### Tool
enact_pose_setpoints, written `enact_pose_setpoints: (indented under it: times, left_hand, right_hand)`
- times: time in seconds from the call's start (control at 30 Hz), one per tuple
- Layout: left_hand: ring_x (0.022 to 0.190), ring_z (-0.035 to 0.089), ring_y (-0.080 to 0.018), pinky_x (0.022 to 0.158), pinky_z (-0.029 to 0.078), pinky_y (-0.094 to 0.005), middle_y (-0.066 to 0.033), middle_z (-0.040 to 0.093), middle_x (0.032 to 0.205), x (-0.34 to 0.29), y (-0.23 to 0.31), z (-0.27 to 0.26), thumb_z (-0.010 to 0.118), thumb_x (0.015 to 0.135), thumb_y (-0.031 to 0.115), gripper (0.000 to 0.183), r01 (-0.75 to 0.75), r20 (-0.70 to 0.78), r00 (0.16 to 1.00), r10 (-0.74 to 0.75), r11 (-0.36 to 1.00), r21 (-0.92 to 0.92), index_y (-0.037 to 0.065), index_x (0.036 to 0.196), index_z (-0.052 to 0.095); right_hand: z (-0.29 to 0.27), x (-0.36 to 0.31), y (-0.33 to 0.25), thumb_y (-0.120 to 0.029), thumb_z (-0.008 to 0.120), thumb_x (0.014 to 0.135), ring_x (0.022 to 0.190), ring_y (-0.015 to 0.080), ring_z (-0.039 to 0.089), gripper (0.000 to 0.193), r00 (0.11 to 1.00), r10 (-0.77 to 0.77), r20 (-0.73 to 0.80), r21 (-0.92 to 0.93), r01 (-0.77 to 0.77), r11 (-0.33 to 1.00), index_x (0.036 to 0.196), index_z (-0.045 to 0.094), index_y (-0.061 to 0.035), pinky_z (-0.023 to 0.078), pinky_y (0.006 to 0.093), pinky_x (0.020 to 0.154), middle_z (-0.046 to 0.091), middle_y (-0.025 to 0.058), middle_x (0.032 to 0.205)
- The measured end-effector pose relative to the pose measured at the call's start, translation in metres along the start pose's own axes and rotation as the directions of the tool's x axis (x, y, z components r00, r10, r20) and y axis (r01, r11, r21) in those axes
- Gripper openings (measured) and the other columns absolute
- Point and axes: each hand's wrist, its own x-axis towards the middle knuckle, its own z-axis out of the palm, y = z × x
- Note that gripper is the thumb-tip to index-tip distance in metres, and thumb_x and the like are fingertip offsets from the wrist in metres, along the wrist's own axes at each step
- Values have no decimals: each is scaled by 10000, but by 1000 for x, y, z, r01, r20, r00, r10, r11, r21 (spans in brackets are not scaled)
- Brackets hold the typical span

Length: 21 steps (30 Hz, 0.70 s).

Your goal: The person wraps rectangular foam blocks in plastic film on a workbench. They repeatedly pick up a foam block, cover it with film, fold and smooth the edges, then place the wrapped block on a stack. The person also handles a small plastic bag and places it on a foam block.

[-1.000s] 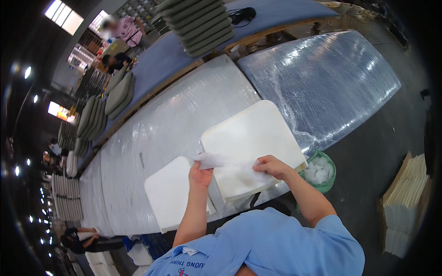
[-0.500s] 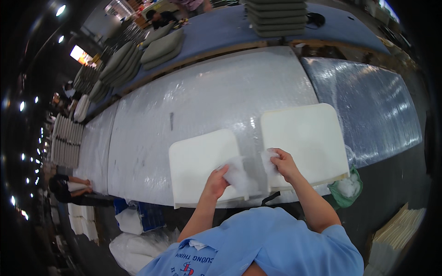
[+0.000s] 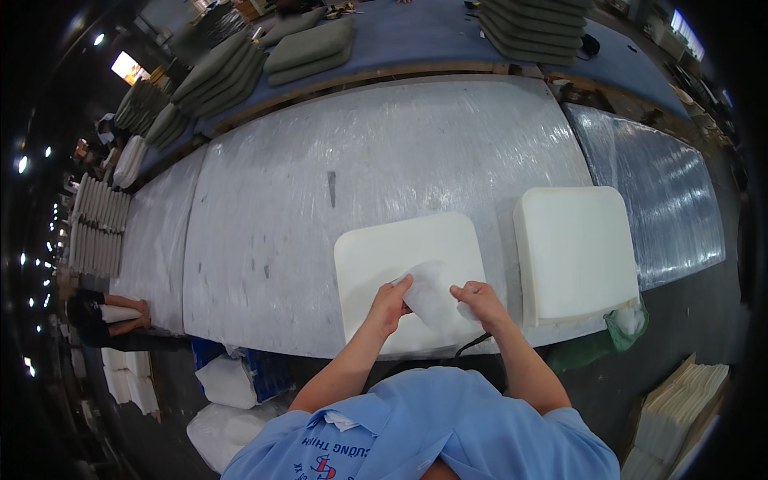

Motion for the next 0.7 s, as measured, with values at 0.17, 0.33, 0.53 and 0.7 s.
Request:
enact_pose_setpoints:
  times: [0.17,0.33,0.53,0.7]
  left_hand:
    - [1135,688,-262,973,558,-441,-141,684,1277,4,7,-18,576,1062,385,496,1,47,999,0,1000,-24,-10,1363,590]
    - [1196,658,-259,1013,533,-436,-127,668,1311,7,13,-29,600,1053,391,505,-39,98,994,41,999,-20,14,1388,576]
    - [1250,625,-274,1076,482,-448,-94,647,1367,3,6,-43,650,1028,365,513,78,354,935,-15,983,-166,70,1435,547]
    - [1250,626,-246,1058,489,-435,-99,653,1369,9,-4,-25,641,1037,289,449,64,338,941,4,980,-189,64,1419,567]
  right_hand:
    - [46,0,-2,-355,836,889,747,126,618,347,993,100,70,-139,-89,986,1012,727,-50,488,286,682,691,30,890]
    - [65,11,1,-301,802,927,812,136,667,363,959,124,256,-61,-112,992,1153,733,-25,526,298,750,737,46,981]
    - [70,12,-8,-274,768,959,850,136,686,322,928,57,369,78,-92,993,1160,727,-26,545,310,785,743,39,1016]
    - [68,16,-2,-314,771,959,934,137,675,408,929,95,357,-23,-93,995,1223,698,-11,534,316,832,734,61,1091]
